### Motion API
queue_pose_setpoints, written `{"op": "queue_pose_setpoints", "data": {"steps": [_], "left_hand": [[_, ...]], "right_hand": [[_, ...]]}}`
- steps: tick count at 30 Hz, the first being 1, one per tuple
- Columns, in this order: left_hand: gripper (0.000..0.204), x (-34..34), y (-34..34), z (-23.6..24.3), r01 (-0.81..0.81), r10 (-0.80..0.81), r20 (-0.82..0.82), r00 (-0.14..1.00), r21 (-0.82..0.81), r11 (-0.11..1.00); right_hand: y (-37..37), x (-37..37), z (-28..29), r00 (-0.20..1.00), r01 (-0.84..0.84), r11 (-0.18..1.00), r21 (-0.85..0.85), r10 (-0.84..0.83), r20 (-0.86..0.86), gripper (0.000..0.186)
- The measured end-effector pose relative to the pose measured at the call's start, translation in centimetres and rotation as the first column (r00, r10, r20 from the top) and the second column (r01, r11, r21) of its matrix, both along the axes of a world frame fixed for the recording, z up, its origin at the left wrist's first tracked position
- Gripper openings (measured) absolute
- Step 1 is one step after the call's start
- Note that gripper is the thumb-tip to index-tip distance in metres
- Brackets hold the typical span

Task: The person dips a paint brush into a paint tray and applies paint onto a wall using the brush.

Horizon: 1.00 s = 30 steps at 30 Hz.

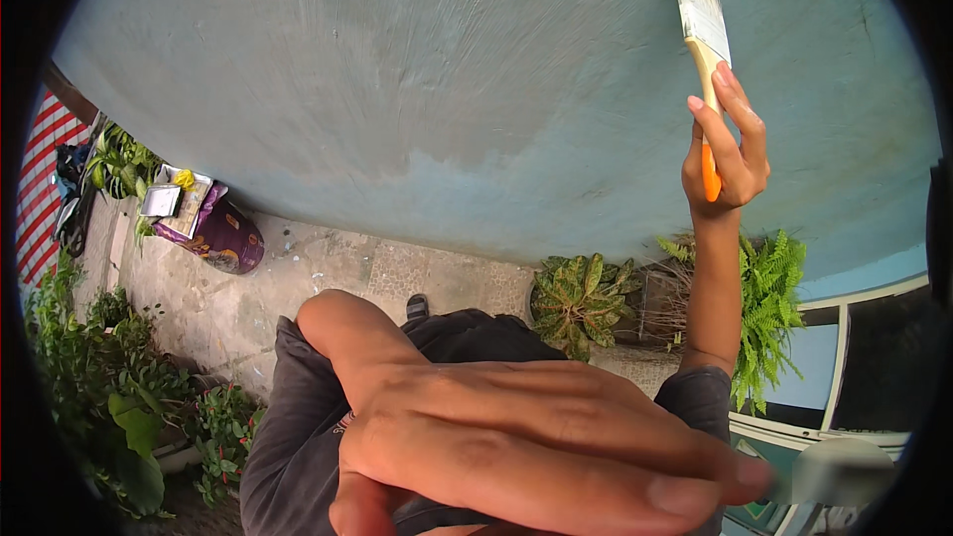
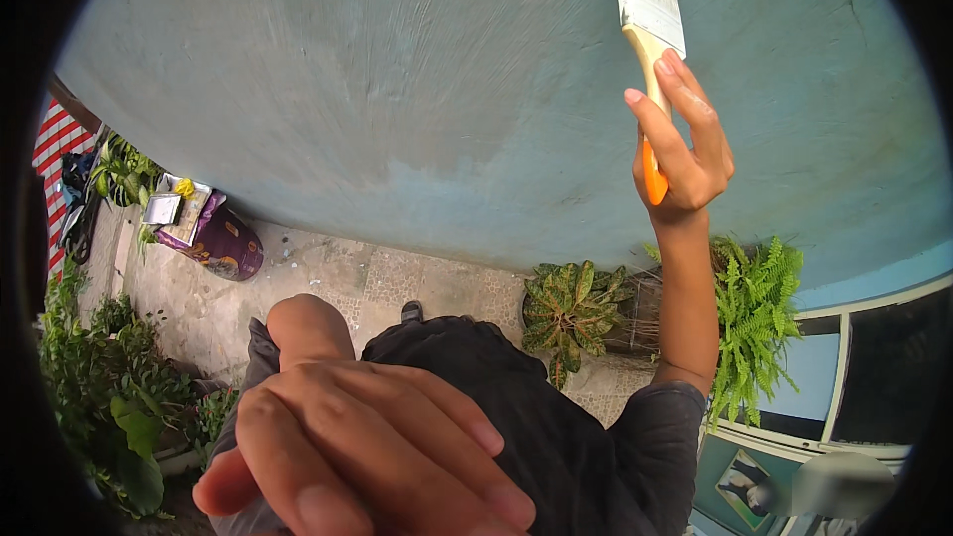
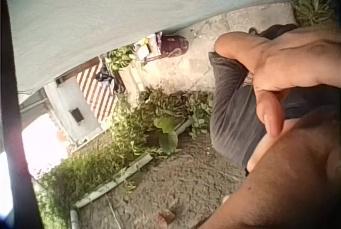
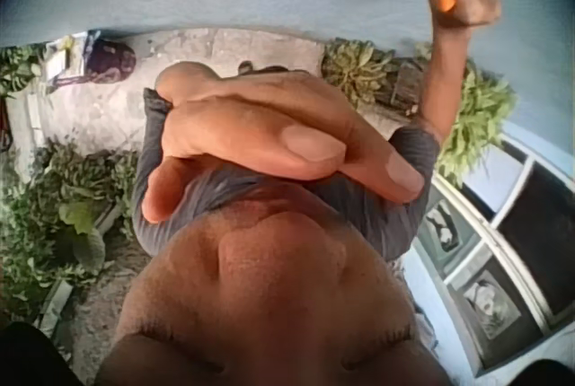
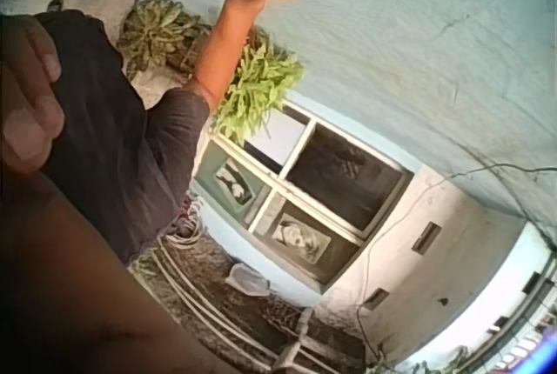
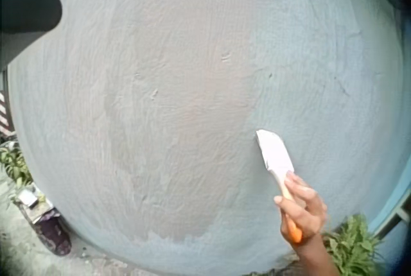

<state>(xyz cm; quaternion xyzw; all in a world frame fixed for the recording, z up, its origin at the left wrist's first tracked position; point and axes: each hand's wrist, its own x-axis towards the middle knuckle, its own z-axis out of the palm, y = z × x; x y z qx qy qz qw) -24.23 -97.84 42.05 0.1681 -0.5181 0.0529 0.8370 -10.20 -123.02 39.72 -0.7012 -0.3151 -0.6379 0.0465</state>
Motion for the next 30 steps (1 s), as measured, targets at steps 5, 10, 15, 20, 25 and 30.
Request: {"op": "queue_pose_setpoints", "data": {"steps": [5, 10, 15, 20, 25, 30], "left_hand": [[0.102, 1.0, -3.6, -1.6, 0.12, -0.112, 0.069, 0.991, -0.141, 0.983], [0.096, -0.2, -3.5, -2.5, 0.212, -0.215, -0.071, 0.974, -0.04, 0.976], [0.091, -1.3, -2.9, -4.0, 0.347, -0.333, -0.217, 0.917, 0.024, 0.938], [0.085, -0.7, -2.0, -4.7, 0.457, -0.422, -0.273, 0.865, 0.081, 0.886], [0.08, -0.4, -0.3, -4.0, 0.546, -0.485, -0.297, 0.823, 0.176, 0.819], [0.075, 0.8, 1.1, -1.8, 0.608, -0.526, -0.312, 0.791, 0.307, 0.733]], "right_hand": [[-0.5, 0.7, -3.8, 0.995, -0.055, 0.997, -0.054, 0.05, -0.082, 0.022], [-0.5, 1.4, -3.6, 0.991, -0.135, 0.991, -0.011, 0.135, -0.005, 0.02], [-0.3, 2.7, -4.6, 0.993, -0.112, 0.992, -0.049, 0.11, -0.043, 0.024], [1.9, 0.7, -14.8, 0.907, -0.175, 0.983, -0.056, 0.139, -0.398, 0.018], [2.2, -1.2, -17.8, 0.594, -0.262, 0.959, 0.11, 0.25, -0.765, 0.022], [0.0, 1.0, -6.5, 0.707, -0.299, 0.928, 0.221, 0.371, -0.602, 0.021]]}}
